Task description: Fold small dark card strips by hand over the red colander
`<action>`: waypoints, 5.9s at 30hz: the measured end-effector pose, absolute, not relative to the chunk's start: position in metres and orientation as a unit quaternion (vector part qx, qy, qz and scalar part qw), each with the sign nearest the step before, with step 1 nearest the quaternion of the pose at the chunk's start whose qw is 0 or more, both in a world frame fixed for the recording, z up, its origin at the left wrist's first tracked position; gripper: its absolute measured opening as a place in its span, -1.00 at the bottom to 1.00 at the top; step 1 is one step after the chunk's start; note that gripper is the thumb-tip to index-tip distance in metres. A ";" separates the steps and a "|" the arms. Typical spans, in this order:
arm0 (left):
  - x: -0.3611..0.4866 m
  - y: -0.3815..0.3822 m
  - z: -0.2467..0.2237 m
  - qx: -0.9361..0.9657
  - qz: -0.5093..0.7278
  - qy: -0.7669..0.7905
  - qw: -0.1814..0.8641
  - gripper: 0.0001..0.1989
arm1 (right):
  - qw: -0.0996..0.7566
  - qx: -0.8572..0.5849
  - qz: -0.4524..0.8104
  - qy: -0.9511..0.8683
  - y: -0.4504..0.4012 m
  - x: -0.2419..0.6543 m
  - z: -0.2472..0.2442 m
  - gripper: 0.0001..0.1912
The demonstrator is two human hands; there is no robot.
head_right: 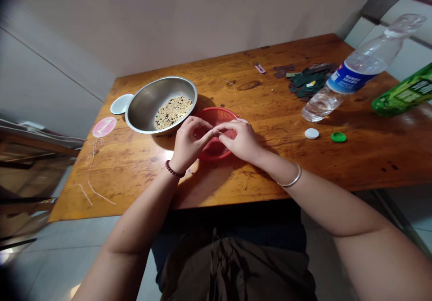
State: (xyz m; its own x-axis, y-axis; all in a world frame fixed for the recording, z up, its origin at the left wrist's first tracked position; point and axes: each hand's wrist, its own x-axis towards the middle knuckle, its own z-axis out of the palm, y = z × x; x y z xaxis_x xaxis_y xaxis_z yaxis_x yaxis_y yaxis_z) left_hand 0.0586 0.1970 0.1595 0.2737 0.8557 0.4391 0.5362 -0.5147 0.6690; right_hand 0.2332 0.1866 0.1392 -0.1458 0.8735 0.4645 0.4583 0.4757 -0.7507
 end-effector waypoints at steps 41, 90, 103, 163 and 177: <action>0.055 0.201 0.157 0.771 0.413 0.418 0.246 -0.74 | 0.462 -0.438 0.198 -0.745 0.189 0.233 0.132 -0.94; 0.054 0.199 0.163 0.771 0.414 0.406 0.263 -0.84 | 0.489 -0.473 0.264 -0.684 0.188 0.236 0.138 -0.86; 0.054 0.201 0.162 0.748 0.441 0.422 0.260 -0.83 | 0.491 -0.469 0.253 -0.689 0.188 0.236 0.140 -0.87; 0.057 0.196 0.162 0.798 0.372 0.472 0.045 -0.90 | 0.519 -0.478 0.274 -0.654 0.193 0.237 0.134 -0.86; 0.058 0.195 0.162 0.793 0.406 0.451 0.054 -0.92 | 0.520 -0.470 0.310 -0.642 0.192 0.236 0.136 -0.85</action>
State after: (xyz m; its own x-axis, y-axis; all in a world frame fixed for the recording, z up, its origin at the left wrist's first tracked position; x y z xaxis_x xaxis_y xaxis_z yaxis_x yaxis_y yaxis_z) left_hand 0.0584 0.1953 0.1620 0.2634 0.7585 0.5961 0.6714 -0.5878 0.4513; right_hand 0.2357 0.1922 0.1356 -0.0178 0.9262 0.3765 0.2814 0.3660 -0.8870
